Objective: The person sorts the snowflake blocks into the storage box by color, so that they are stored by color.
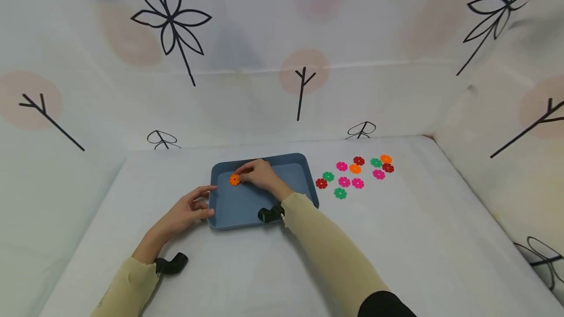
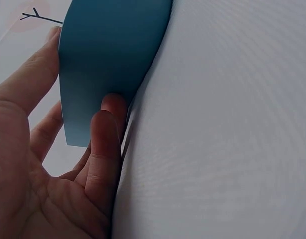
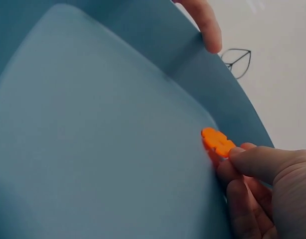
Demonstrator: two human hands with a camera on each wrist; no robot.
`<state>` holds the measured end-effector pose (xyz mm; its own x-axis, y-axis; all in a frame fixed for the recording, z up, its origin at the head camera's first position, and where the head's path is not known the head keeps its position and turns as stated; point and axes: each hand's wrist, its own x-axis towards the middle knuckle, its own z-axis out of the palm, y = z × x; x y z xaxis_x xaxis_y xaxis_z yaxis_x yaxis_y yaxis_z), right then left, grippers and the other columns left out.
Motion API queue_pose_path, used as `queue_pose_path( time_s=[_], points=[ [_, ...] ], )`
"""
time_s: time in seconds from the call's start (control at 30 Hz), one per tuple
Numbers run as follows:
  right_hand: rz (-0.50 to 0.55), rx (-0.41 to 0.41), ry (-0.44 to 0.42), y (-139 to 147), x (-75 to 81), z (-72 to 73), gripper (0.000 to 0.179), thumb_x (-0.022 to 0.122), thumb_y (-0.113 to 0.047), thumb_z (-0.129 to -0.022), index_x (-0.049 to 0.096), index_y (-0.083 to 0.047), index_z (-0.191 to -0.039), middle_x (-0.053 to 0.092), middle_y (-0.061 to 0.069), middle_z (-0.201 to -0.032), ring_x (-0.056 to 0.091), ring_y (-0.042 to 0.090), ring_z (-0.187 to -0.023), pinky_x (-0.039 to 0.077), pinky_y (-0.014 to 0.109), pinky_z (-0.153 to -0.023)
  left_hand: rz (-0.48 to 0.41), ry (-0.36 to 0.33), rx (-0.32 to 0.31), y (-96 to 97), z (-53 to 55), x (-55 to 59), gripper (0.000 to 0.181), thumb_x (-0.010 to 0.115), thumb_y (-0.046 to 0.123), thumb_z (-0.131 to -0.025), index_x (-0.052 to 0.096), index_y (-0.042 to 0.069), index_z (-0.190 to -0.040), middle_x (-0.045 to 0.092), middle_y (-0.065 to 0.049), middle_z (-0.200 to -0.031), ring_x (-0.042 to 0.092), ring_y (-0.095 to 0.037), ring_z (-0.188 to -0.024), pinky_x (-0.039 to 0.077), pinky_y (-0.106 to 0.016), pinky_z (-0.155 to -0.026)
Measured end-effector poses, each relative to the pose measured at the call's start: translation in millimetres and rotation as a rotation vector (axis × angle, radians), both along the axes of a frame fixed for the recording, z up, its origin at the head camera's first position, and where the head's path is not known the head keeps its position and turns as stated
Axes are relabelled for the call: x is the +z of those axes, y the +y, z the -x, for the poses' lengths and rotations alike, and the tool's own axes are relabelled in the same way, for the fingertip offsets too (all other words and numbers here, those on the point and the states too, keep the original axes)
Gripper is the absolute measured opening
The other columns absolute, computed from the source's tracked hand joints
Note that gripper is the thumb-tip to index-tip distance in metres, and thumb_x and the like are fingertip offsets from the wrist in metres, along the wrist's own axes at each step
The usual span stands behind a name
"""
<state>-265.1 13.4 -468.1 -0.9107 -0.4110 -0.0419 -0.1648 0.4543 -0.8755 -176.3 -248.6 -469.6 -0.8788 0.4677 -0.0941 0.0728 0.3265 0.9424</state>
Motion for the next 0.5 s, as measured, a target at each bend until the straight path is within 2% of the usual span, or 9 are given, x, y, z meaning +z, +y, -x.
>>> queue_pose_path(
  time_s=[0.2,0.5],
  points=[
    [-0.029,-0.007,-0.002,0.7,1.4,-1.9,0.019,0.071,-0.018,-0.093,0.078,-0.015,-0.111,0.073,0.0,-0.107,0.064,0.016,-0.096,0.049,0.031,-0.085,0.003,0.003,0.0,0.2,-0.3,-0.5,0.065,0.071,0.012,-0.093,0.038,0.0,-0.149,0.036,-0.03,-0.136,0.063,-0.018,-0.088,0.049,-0.026,-0.075],
    [-0.029,-0.001,0.008,0.6,2.2,-1.5,0.018,0.072,-0.017,-0.092,0.079,-0.015,-0.109,0.072,0.001,-0.111,0.063,0.019,-0.104,0.049,0.031,-0.087,0.026,-0.027,0.022,0.3,1.2,-0.7,0.066,0.072,0.014,-0.093,0.038,0.004,-0.149,0.036,-0.027,-0.137,0.063,-0.02,-0.09,0.05,-0.026,-0.077]
  ],
)
